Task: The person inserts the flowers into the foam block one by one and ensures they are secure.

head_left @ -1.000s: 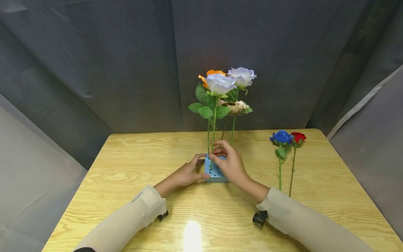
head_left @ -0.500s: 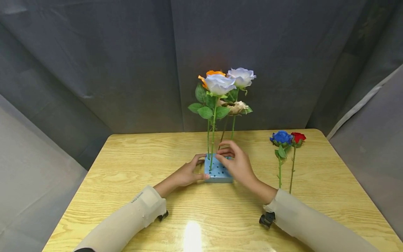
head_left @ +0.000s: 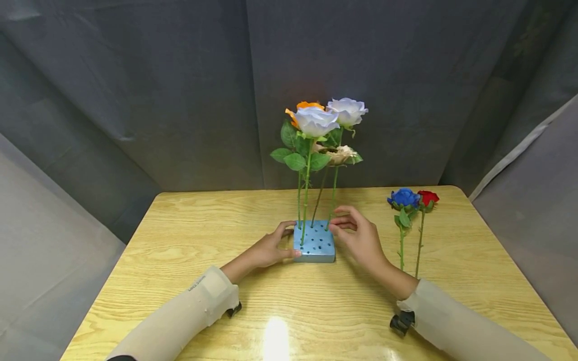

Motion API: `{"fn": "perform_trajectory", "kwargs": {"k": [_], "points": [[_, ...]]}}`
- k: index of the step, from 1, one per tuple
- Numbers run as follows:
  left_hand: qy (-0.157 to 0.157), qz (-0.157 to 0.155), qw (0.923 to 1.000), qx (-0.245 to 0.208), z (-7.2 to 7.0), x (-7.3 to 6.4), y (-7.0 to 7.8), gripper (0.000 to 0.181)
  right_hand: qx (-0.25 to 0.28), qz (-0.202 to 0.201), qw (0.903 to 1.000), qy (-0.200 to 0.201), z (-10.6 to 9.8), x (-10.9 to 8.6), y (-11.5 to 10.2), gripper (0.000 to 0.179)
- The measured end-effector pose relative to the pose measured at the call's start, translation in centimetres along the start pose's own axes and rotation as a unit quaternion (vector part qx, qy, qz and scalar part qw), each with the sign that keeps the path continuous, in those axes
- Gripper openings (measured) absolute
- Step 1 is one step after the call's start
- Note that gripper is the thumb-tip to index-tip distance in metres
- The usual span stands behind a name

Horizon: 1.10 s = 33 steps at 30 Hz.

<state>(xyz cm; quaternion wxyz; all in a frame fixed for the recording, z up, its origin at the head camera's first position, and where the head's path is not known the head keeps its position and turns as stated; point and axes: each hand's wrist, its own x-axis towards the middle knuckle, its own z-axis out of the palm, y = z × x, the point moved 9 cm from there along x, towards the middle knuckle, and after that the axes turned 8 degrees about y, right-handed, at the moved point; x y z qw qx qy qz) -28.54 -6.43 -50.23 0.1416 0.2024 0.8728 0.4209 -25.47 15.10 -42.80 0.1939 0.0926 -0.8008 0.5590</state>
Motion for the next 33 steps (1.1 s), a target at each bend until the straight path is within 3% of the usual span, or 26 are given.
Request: {"fn": "perform_trajectory", "kwargs": {"k": [33], "points": [[-0.003, 0.001, 1.0000, 0.005, 0.1, 0.1, -0.2, 0.088, -0.033, -0.001, 0.9986, 0.042, -7.8, -2.2, 3.6, 0.038]]}}
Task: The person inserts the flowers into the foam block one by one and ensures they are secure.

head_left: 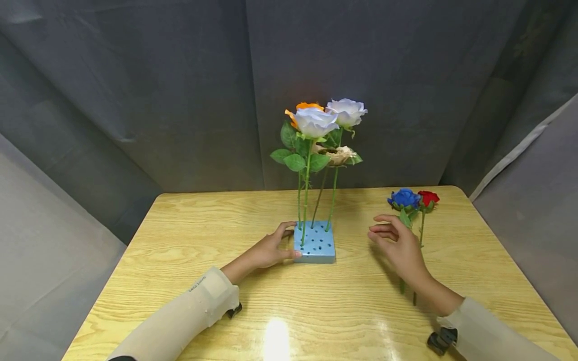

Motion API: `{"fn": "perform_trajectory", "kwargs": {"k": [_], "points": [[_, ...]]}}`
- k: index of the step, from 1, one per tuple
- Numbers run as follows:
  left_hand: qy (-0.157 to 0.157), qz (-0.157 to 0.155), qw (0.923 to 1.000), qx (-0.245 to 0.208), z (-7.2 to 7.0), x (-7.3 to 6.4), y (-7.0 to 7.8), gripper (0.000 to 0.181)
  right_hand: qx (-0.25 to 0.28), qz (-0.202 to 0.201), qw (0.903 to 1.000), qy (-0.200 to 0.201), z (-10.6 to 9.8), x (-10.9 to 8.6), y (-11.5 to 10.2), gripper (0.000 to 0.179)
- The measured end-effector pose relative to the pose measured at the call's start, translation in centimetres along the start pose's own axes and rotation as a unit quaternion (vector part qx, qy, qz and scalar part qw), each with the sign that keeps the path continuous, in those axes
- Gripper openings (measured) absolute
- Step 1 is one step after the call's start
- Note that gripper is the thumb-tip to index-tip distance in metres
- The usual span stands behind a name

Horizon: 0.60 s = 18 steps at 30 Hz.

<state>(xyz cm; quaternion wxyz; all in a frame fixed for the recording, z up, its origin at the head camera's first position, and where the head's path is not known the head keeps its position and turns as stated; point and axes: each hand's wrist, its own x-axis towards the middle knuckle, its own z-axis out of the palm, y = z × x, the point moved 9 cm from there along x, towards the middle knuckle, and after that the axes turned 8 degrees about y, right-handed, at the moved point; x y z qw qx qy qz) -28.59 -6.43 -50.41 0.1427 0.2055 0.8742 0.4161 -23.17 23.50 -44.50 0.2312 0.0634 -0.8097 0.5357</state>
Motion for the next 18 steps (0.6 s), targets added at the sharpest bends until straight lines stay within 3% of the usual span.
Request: {"fn": "perform_trajectory", "kwargs": {"k": [18], "points": [[0.000, 0.002, 1.0000, 0.007, 0.0, 0.0, 0.0, 0.088, -0.067, 0.022, 0.9974, 0.015, -3.3, -1.1, 2.2, 0.039]]}}
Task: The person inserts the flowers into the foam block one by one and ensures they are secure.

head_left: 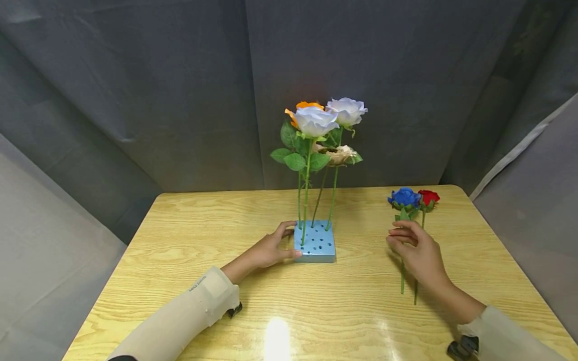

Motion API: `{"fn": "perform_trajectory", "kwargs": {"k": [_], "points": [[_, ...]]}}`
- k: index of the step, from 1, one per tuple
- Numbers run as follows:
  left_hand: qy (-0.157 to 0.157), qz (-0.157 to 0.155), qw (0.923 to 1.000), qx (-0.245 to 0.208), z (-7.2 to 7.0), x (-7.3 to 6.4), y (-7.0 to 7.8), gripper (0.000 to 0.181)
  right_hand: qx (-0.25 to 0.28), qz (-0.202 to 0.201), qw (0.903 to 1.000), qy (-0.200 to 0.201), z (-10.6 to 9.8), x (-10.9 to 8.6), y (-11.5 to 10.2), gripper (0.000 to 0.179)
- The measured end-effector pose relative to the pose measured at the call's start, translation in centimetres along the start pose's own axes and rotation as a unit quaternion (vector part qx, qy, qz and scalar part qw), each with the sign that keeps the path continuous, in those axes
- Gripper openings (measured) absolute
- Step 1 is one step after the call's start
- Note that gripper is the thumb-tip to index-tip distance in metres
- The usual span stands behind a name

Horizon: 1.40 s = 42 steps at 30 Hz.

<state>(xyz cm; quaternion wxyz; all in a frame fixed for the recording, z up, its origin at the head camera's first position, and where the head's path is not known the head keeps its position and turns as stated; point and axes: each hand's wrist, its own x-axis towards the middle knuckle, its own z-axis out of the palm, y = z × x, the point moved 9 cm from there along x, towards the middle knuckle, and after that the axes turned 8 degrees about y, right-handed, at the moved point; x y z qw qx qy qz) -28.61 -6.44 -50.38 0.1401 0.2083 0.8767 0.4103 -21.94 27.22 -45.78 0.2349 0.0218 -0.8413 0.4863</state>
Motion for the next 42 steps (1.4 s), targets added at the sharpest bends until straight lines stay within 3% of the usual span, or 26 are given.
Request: {"fn": "perform_trajectory", "kwargs": {"k": [6, 20, 29, 42], "points": [[0.001, -0.002, 1.0000, 0.000, 0.0, -0.1, 0.2, 0.089, -0.004, 0.018, 0.9998, -0.001, -0.7, -0.2, 1.2, 0.040], [0.000, -0.002, 1.0000, -0.005, 0.0, -0.1, 0.1, 0.089, -0.104, 0.075, 0.9915, -0.021, -1.7, -0.5, 3.6, 0.055], [-0.001, 0.000, 1.0000, -0.001, -0.1, -0.2, 0.2, 0.089, -0.127, 0.121, 0.9824, -0.065, -1.2, -0.8, 4.5, 0.064], [-0.002, -0.005, 1.0000, -0.006, 0.0, -0.2, 0.2, 0.089, -0.138, 0.140, 0.9742, -0.110, -0.3, -0.6, 5.3, 0.060]]}}
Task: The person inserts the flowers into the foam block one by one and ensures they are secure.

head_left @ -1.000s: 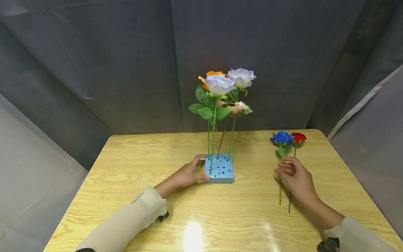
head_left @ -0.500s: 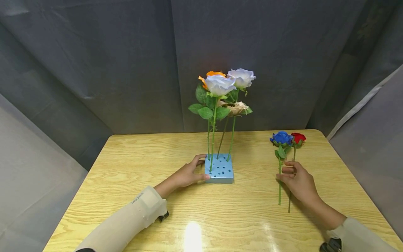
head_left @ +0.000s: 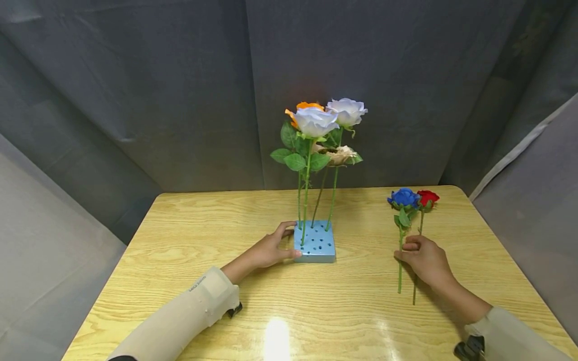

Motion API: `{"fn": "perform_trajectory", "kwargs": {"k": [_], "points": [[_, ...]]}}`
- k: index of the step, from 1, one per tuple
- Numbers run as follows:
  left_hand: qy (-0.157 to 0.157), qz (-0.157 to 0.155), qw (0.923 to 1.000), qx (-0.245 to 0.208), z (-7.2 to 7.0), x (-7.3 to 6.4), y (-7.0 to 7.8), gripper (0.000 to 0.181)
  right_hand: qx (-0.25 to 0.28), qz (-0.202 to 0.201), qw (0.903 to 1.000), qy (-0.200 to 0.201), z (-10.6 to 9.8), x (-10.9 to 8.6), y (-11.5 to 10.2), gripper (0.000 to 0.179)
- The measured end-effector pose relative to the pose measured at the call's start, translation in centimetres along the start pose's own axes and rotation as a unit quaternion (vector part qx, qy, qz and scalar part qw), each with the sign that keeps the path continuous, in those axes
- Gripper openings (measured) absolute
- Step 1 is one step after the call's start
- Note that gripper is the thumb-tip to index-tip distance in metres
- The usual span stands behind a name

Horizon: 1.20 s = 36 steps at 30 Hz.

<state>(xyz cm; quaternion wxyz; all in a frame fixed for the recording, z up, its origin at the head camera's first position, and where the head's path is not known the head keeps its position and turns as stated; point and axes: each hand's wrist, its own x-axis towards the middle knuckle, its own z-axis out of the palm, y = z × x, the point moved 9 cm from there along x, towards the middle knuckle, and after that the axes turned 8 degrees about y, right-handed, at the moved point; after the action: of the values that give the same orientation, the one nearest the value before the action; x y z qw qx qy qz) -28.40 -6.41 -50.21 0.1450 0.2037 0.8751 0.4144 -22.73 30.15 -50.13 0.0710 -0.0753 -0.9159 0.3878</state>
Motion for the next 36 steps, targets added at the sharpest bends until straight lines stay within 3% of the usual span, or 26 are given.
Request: {"fn": "perform_trajectory", "kwargs": {"k": [9, 16, 36], "points": [[0.000, 0.000, 1.0000, -0.001, -0.1, -0.1, 0.2, 0.089, -0.014, 0.024, 0.9993, -0.024, 0.1, 0.2, -0.3, 0.058], [-0.001, -0.001, 1.0000, -0.004, -0.1, -0.2, 0.2, 0.088, -0.011, 0.015, 0.9996, -0.022, 0.0, 0.4, -0.4, 0.052], [-0.001, 0.002, 1.0000, -0.005, 0.0, -0.1, 0.2, 0.089, 0.054, 0.028, 0.9974, -0.039, -0.4, 1.2, -0.3, 0.041]]}}
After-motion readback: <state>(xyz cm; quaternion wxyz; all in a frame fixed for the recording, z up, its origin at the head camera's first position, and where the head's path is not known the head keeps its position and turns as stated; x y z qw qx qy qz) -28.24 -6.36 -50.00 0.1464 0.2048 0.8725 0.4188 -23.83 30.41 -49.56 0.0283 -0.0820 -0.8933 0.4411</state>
